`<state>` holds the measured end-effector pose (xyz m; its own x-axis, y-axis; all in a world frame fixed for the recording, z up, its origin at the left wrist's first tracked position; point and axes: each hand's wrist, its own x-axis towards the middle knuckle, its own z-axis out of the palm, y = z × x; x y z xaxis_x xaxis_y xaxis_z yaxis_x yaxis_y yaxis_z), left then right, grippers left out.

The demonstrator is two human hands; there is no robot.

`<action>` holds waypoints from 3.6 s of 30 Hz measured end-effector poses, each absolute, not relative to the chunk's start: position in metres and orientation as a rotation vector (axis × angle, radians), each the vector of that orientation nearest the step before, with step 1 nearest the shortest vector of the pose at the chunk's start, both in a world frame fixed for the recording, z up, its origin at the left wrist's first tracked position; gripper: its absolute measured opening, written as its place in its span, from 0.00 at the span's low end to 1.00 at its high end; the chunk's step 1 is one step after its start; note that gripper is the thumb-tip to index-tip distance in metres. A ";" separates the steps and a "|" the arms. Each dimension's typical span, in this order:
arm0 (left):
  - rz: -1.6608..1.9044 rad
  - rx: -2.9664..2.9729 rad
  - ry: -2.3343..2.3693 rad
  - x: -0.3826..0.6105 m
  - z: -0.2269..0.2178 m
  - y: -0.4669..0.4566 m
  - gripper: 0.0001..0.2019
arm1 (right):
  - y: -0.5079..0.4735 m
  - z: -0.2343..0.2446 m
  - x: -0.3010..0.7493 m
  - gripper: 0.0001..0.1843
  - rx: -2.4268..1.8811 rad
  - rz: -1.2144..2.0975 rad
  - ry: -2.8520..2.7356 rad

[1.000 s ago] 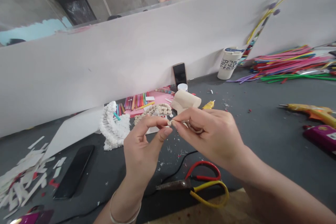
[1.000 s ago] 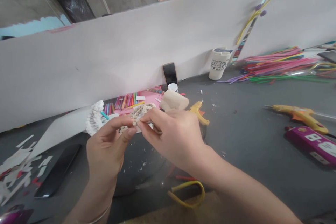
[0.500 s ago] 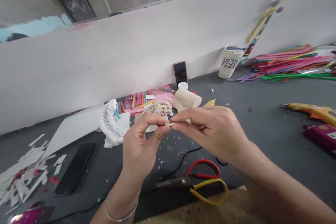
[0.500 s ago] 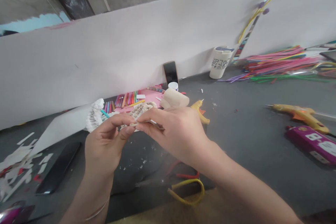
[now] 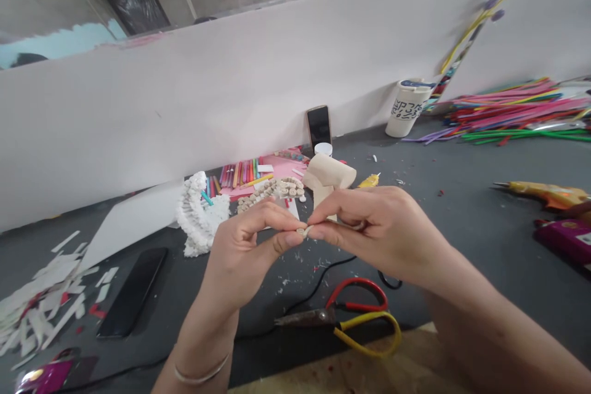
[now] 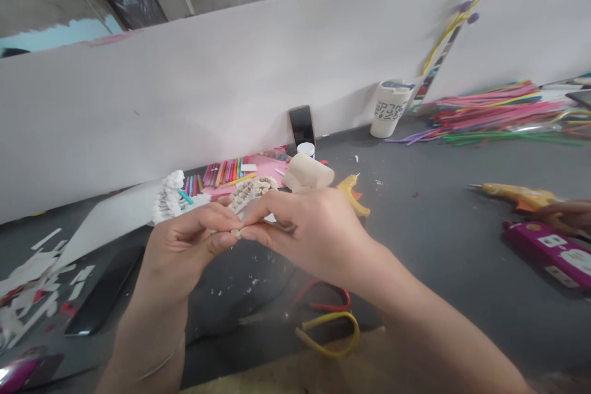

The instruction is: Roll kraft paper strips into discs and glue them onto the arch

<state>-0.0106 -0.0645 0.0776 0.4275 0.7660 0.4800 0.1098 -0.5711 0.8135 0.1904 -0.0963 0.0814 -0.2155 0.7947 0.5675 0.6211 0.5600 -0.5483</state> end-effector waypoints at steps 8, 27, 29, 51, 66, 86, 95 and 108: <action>1.347 2.126 0.979 0.002 0.071 -0.075 0.07 | -0.098 0.079 0.187 0.09 -1.212 0.115 -1.841; 1.379 2.180 0.917 0.004 0.063 -0.071 0.15 | -0.094 0.077 0.179 0.09 -1.290 0.158 -1.713; 1.317 2.236 0.944 0.004 0.064 -0.069 0.15 | -0.089 0.075 0.180 0.08 -1.303 0.255 -1.697; 1.433 2.314 0.792 -0.003 0.061 -0.050 0.04 | -0.047 0.056 0.195 0.16 -0.792 1.530 -1.633; 1.364 2.432 0.911 0.000 0.054 -0.043 0.08 | -0.043 0.046 0.185 0.13 -0.816 1.455 -1.457; 1.548 2.172 0.738 0.001 0.051 -0.044 0.05 | -0.046 0.049 0.183 0.17 -0.659 1.711 -1.405; 1.296 2.886 0.956 -0.009 0.067 -0.051 0.07 | -0.056 0.056 0.185 0.15 -1.019 1.289 -1.632; 1.429 2.125 0.660 -0.005 0.059 -0.049 0.07 | -0.056 0.049 0.180 0.15 -0.493 1.766 -1.417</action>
